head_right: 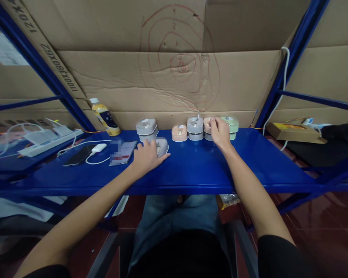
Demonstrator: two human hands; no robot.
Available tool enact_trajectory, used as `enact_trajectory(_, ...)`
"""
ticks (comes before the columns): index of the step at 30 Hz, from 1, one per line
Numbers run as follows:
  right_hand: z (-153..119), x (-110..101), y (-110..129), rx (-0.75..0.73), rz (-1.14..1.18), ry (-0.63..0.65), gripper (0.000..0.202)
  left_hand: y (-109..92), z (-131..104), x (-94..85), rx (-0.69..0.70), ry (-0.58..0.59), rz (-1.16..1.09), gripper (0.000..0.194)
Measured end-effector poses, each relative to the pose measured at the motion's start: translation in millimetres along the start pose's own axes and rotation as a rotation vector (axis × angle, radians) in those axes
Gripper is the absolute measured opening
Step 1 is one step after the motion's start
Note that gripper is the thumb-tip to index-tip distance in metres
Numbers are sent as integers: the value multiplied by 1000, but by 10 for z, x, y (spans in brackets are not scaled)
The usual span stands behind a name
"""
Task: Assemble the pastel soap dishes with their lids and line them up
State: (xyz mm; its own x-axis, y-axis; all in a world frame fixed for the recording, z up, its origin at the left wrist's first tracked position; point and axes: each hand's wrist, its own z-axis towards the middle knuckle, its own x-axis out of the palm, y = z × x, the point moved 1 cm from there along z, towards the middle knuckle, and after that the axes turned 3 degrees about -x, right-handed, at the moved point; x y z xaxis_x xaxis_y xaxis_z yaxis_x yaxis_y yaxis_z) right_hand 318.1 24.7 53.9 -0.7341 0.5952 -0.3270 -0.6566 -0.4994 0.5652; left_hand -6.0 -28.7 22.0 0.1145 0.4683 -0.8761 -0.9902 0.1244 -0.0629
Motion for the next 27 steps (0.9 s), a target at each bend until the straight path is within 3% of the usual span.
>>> enact_trajectory(2, -36, 24, 56, -26, 13, 78, 48, -10, -102, -48, -31, 89, 6, 66)
enact_trajectory(5, -148, 93, 169, -153, 70, 373, 46, -9, -111, -68, 112, 212, -129, 65)
enact_trajectory(9, -382, 243, 341, -349, 106, 792, 89, -24, -19, 8, 427, 343, -517, 86)
enact_trajectory(12, -520, 348, 465, -378, 119, 948, 103, -67, 12, 112, 529, 377, -772, 92)
enact_trajectory(16, -529, 340, 553, -341, 100, 953, 101, -93, 5, 216, 439, 387, -957, 103)
enact_trajectory(20, -374, 168, 458, -266, 159, 887, 76, -62, 5, 227, 417, 353, -929, 112)
enact_trajectory(22, -278, 82, 338, -194, 152, 795, 70, -48, -3, 213, 468, 320, -841, 95)
enact_trajectory(25, -167, 16, 137, -82, 55, 629, 69, -51, -41, 192, 543, 309, -721, 51)
enact_trajectory(27, -128, 14, 42, -41, 6, 562, 70, -64, -65, 175, 546, 307, -684, 40)
